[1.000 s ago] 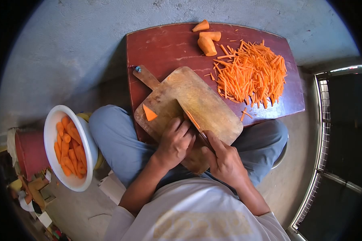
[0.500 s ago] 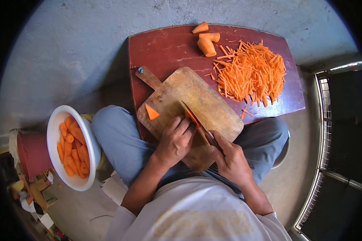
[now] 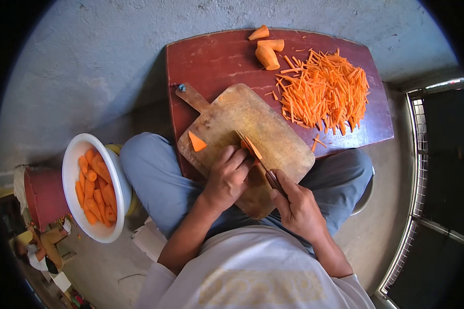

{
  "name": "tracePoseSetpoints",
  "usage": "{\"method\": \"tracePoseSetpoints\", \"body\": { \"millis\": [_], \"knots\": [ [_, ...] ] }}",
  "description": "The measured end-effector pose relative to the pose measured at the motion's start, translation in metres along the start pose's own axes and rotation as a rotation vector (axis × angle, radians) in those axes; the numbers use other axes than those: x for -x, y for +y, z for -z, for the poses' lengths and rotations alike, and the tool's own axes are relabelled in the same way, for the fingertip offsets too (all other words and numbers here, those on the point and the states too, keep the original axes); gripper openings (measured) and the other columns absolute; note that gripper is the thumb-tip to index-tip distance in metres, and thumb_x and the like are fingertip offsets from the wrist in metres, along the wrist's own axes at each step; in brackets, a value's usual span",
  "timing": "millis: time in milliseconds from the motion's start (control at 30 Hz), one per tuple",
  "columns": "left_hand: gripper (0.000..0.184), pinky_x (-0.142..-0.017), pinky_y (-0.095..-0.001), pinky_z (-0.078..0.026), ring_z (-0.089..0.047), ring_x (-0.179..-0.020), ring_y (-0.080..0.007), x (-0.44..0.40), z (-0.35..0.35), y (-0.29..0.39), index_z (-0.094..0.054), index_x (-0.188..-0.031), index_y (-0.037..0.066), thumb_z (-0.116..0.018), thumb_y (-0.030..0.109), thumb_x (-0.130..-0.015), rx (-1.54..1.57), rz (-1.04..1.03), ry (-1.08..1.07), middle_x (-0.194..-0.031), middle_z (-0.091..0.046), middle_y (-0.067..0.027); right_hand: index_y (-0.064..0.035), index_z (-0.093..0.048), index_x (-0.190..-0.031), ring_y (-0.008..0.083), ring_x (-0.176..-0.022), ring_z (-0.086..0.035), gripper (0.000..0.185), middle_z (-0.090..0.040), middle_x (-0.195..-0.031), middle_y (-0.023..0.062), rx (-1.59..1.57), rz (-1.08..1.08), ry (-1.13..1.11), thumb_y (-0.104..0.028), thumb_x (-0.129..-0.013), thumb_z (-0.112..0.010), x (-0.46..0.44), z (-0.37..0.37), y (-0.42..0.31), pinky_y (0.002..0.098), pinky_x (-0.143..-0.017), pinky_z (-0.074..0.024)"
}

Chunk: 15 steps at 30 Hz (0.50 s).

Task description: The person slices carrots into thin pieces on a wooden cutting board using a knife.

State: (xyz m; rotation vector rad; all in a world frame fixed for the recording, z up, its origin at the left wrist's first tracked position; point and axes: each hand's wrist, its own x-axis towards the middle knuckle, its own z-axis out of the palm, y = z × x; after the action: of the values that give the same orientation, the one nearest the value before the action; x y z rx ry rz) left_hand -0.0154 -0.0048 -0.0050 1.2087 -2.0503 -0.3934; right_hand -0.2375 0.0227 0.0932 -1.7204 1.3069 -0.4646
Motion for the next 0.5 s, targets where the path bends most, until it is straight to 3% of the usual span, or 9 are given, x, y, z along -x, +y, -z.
{"method": "tracePoseSetpoints", "body": {
  "millis": [167, 367, 500],
  "knots": [
    [0.032, -0.092, -0.0487, -0.057, -0.063, -0.102, -0.0398, 0.002, -0.001, 0.001, -0.079, -0.114, -0.005, -0.07, -0.003, -0.083, 0.023, 0.017, -0.007, -0.112, -0.069, -0.0188, 0.0029, -0.06, -0.152, 0.0518, -0.091, -0.074, 0.045, -0.072, -0.1, 0.0325, 0.026, 0.147, 0.071, -0.005, -0.108, -0.067, -0.026, -0.012, 0.006, 0.0495, -0.081, -0.0581],
    [0.03, -0.09, -0.049, -0.058, -0.063, -0.1, -0.0405, 0.005, -0.007, -0.003, -0.079, -0.114, -0.005, -0.07, -0.003, -0.085, 0.017, -0.006, 0.061, -0.109, -0.068, -0.0192, 0.0028, -0.06, -0.152, 0.053, -0.094, -0.074, 0.045, -0.073, -0.1, 0.0316, -0.054, -0.002, 0.006, -0.007, -0.108, -0.067, -0.003, 0.003, -0.007, 0.0501, -0.081, -0.0582],
    [0.029, -0.09, -0.0497, -0.058, -0.063, -0.102, -0.0413, 0.003, -0.006, -0.001, -0.078, -0.114, -0.005, -0.07, -0.003, -0.086, 0.013, 0.009, 0.026, -0.111, -0.069, -0.0201, 0.0024, -0.061, -0.152, 0.0536, -0.096, -0.074, 0.045, -0.074, -0.103, 0.0325, -0.001, 0.064, 0.051, -0.008, -0.108, -0.067, -0.004, -0.011, 0.002, 0.0499, -0.083, -0.0587]
  ]
}}
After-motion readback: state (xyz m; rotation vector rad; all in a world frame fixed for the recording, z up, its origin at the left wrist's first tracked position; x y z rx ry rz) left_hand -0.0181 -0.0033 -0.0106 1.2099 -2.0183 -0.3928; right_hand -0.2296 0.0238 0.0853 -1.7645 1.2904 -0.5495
